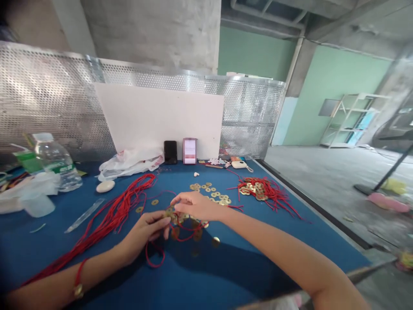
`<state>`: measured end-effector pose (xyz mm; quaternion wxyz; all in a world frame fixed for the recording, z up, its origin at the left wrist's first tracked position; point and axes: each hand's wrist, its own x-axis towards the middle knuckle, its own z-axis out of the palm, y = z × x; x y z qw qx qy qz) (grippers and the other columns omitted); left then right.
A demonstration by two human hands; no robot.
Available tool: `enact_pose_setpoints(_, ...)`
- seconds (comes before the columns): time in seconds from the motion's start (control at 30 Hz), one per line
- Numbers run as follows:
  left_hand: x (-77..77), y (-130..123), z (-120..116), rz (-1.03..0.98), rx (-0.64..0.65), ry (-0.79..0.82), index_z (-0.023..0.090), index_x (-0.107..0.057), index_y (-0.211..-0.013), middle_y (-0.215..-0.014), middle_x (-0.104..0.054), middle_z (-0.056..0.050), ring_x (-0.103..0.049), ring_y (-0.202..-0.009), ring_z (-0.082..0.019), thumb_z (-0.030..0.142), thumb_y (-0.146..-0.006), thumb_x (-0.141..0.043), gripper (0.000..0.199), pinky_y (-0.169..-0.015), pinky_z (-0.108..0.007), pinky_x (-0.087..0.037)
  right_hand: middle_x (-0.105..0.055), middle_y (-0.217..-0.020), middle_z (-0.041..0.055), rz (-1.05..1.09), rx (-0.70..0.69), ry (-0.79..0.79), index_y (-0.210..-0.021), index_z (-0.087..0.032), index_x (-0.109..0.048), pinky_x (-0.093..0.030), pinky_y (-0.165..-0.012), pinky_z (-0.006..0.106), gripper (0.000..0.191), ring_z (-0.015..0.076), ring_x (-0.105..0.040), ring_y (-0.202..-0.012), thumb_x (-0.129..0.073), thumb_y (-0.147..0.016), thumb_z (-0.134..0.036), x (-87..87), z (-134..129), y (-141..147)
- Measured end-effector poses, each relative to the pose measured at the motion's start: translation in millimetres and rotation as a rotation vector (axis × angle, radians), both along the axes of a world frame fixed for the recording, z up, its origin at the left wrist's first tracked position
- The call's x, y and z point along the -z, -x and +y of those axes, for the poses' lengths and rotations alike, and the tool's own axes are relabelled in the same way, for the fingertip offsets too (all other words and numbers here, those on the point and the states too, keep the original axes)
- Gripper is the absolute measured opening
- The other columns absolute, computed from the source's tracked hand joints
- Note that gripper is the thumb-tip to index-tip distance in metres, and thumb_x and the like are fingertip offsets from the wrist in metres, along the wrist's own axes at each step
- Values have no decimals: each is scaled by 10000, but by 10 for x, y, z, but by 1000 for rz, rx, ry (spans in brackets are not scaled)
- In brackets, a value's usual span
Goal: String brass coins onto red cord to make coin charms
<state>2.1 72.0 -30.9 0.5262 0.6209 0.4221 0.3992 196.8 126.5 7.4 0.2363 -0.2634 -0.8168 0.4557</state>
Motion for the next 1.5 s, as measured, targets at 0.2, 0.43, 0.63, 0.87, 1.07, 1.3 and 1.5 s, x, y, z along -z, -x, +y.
enact_pose_setpoints(0.2,-51,-73,111,-42,42,158,108,-659,-773,-601,-623,-35,-229,-394,-25,404,-727,-676,300,-425,-230,-108,-658,-772,18,-16,70,16,-1058,-154,-607,-424,-655,251,286,131,-577,-682,-619,-796,-265,170,-166,-145)
enact_pose_setpoints(0.43,-209,-444,267,118,78,35,107,-707,-747,-536,-565,-15,-317,-436,-55,386,-680,-701,287,-431,-228,-166,-530,-553,-29,-16,343,-118,-682,-145,-633,-294,-534,236,141,93,-425,-512,-597,-744,-267,154,-48,-407)
enact_pose_setpoints(0.63,-282,-801,339,93,-13,-41,112,-687,-685,-468,-463,35,-324,-432,-60,370,-644,-729,265,-435,-226,-205,-552,-600,-28,303,575,-16,-617,-164,-586,-348,-629,243,160,114,-481,-618,-576,-709,-295,214,-108,-623)
enact_pose_setpoints(0.87,-181,-776,338,64,-31,-62,102,-718,-829,-551,-568,2,-345,-455,-62,351,-639,-742,314,-426,-214,-203,-617,-664,3,791,499,407,-630,-181,-552,-476,-747,274,200,143,-604,-718,-619,-751,-326,218,-154,-880)
enact_pose_setpoints(1.07,-197,-747,348,104,-62,-41,109,-668,-797,-485,-502,31,-295,-391,-46,303,-703,-700,217,-386,-211,-158,-700,-829,6,1191,437,535,-741,-198,-584,-524,-834,283,141,134,-659,-893,-523,-865,-225,102,-139,-1136)
enact_pose_setpoints(1.3,-95,-662,483,84,-33,-56,151,-567,-720,-440,-435,62,-333,-380,-50,291,-685,-731,219,-382,-176,-231,-714,-871,-8,1537,380,480,-733,-205,-584,-507,-936,328,199,108,-662,-929,-487,-905,-229,116,-172,-1388)
enact_pose_setpoints(1.5,-73,-551,593,33,49,-8,141,-577,-722,-595,-613,-9,-428,-425,-55,285,-588,-816,309,-414,-184,-313,-677,-726,-57,1766,596,472,-720,-212,-577,-524,-891,258,243,54,-656,-731,-477,-925,-296,153,-132,-1530)
